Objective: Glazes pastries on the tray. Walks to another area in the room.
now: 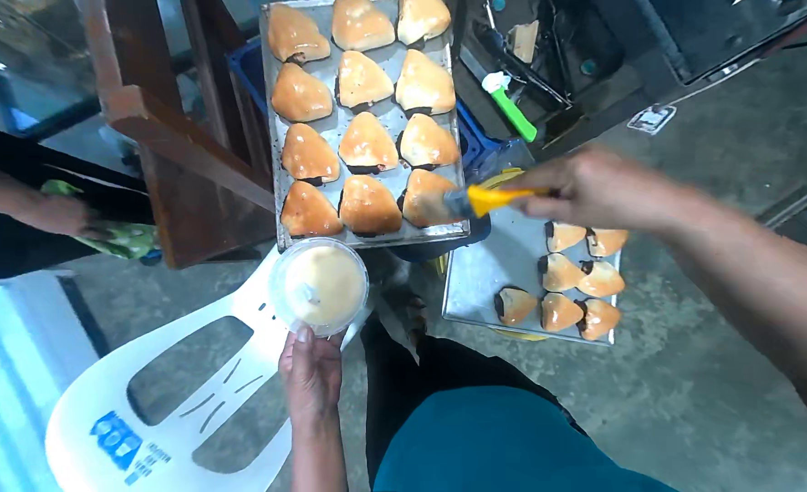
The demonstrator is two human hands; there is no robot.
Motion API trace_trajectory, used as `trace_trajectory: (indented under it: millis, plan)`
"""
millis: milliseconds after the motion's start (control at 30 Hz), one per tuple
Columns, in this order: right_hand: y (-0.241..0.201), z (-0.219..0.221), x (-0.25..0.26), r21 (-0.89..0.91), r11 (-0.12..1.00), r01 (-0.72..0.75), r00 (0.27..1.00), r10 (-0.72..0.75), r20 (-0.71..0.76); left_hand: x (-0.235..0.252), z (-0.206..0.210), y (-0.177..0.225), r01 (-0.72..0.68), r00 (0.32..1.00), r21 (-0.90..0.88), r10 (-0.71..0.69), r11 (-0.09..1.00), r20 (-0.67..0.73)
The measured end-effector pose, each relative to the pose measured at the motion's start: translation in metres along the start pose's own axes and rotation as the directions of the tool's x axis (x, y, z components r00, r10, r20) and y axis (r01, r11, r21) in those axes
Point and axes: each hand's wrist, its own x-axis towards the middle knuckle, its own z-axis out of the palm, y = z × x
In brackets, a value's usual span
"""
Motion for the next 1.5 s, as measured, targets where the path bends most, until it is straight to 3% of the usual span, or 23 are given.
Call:
trace_trajectory:
  millis: [67,133,267,333,400,533,667,833,967,1033,1133,1233,1367,1500]
  plan:
    - [0.001,0.007,0.012,-0.038,0.999,0.011,0.999,-0.010,0.050,0.000,0.002,0.000,-0.004,1.000,-0.001,0.004,1.000,0.012]
    - [-0.001,0.002,0.025,-0.097,0.994,-0.040,0.999,0.040,0.005,0.000,0.003,0.002,-0.013,1.000,-0.007,0.014,1.000,0.016]
    - [-0.026,0.011,0.035,-0.110,0.987,0.113,0.993,-0.110,0.030,-0.007,-0.006,0.007,-0.036,0.999,-0.019,0.035,0.999,-0.008]
    - [-0.019,0.008,0.045,-0.139,0.990,0.033,0.998,-0.026,0.050,-0.011,-0.012,0.013,-0.058,0.998,-0.031,0.058,0.998,-0.003]
    - [-0.016,-0.002,0.054,-0.169,0.984,-0.052,0.998,0.044,-0.052,-0.018,-0.019,0.018,-0.085,0.996,-0.070,0.083,0.994,-0.022]
    - [-0.072,0.019,0.070,0.004,0.997,0.075,0.995,-0.075,-0.067,-0.042,-0.033,0.019,-0.118,0.989,-0.089,0.108,0.989,-0.105]
    - [-0.125,0.066,0.120,0.047,0.984,0.173,0.974,-0.178,0.141,-0.072,-0.036,0.014,-0.173,0.971,-0.077,0.157,0.982,-0.182]
    - [-0.136,0.041,0.144,-0.042,0.998,0.040,0.999,-0.039,0.035,-0.109,-0.061,0.013,-0.219,0.951,-0.072,0.196,0.973,-0.237]
    - [-0.166,0.062,0.151,0.000,0.998,0.059,0.980,-0.058,0.190,-0.116,-0.070,0.007,-0.183,0.959,-0.059,0.165,0.981,-0.230]
    - [-0.159,0.068,0.150,-0.001,1.000,-0.017,0.991,0.017,0.135,-0.113,-0.069,0.010,-0.151,0.970,-0.037,0.141,0.988,-0.198]
    - [-0.122,0.044,0.112,0.137,0.987,-0.078,0.992,0.091,-0.089,-0.097,-0.069,0.013,-0.092,0.990,0.040,0.095,0.995,-0.100]
    - [-0.107,0.027,0.025,0.338,0.941,0.021,0.958,0.078,-0.277,-0.076,-0.070,0.018,0.000,0.999,0.139,-0.005,0.990,0.039]
    - [-0.134,0.037,-0.092,0.483,0.875,0.026,0.920,0.167,-0.354,-0.055,-0.062,0.026,0.135,0.963,0.190,-0.173,0.973,0.205]
    - [-0.162,0.062,-0.160,0.546,0.837,-0.006,0.831,0.308,-0.463,-0.044,-0.048,0.024,0.206,0.909,0.260,-0.283,0.943,0.307]
